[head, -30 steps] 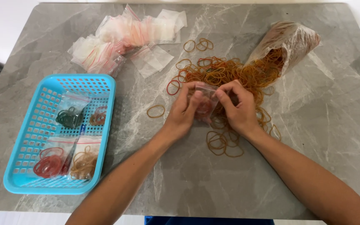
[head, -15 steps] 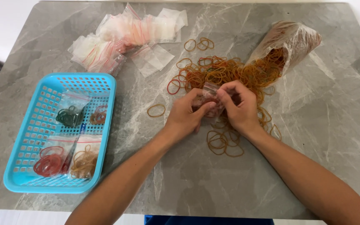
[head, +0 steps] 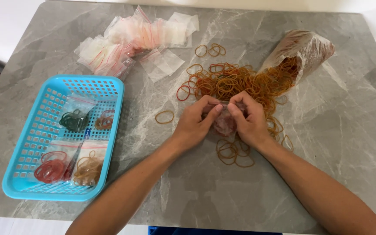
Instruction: Packing small quantities of rubber bands into plastic zip-lock bags and organizing them in a basket.
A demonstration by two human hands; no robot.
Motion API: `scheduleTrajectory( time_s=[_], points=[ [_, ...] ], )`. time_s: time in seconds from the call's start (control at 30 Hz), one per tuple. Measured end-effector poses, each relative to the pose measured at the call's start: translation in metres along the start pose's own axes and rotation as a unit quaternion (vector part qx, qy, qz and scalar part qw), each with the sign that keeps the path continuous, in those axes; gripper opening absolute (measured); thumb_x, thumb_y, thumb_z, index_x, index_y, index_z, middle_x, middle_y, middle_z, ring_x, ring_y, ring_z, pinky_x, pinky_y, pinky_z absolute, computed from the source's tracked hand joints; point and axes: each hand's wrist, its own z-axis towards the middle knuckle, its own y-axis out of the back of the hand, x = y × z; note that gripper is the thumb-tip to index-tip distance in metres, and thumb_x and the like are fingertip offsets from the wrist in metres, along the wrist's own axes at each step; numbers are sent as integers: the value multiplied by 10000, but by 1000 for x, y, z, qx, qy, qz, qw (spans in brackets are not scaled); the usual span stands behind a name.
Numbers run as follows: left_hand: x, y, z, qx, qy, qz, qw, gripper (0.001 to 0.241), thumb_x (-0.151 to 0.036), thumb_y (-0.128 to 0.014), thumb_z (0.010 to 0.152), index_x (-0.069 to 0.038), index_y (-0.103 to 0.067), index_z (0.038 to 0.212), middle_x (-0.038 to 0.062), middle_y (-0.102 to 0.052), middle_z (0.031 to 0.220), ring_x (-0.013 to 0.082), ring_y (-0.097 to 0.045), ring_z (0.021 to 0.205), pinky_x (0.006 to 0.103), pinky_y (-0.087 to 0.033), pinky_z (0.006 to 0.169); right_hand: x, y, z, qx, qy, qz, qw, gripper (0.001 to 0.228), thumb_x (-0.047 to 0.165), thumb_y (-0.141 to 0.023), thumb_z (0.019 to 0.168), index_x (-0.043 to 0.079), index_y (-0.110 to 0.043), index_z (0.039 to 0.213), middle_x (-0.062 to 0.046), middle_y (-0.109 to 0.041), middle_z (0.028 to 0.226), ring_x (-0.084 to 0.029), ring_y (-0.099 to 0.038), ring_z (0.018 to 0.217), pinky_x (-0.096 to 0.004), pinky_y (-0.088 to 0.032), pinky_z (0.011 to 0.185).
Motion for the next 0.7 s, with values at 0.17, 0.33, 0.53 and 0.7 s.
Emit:
scheduleTrajectory(
  time_s=[0.17, 0.33, 0.53, 0.7],
  points=[
    [2, -2, -1, -20, -36, 16, 999, 129, -207, -599, 1042, -101, -672, 1039, 97, -693, 653, 206, -660, 620, 332, -527, 598, 13, -6, 0, 2, 8, -52, 999, 156, 119, -635, 1036, 15, -654, 922, -152, -583, 553, -198, -554, 490, -315, -447, 504],
    [-10, 1, -5, -15, -62, 72, 995, 128, -242, -606, 1039, -118, -634, 1027, 116, -699, 679, 278, -703, 654, 359, -533, 579, 14, -6, 2, 4, 18, -60, 998, 110, 66, -647, 1019, 39, -706, 930, -125, -628, 585, -174, -573, 536, -294, -463, 526],
    [-2, 1, -1, -44, -75, 48, 995, 100, -208, -619, 1023, -119, -663, 1012, 118, -718, 780, 283, -712, 738, 372, -554, 671, 14, -7, 2, 21, 0, -54, 998, 108, 95, -661, 1005, 62, -697, 909, -96, -663, 601, -155, -544, 504, -290, -448, 485],
    [4, -1, 1, -72, -87, 37, 993, 64, -173, -646, 1007, -111, -662, 1009, 111, -711, 793, 272, -706, 750, 354, -548, 678, 3, -3, 1, 17, -10, -36, 999, 91, 112, -661, 996, 62, -662, 919, -101, -677, 622, -180, -594, 489, -298, -464, 480]
  ],
)
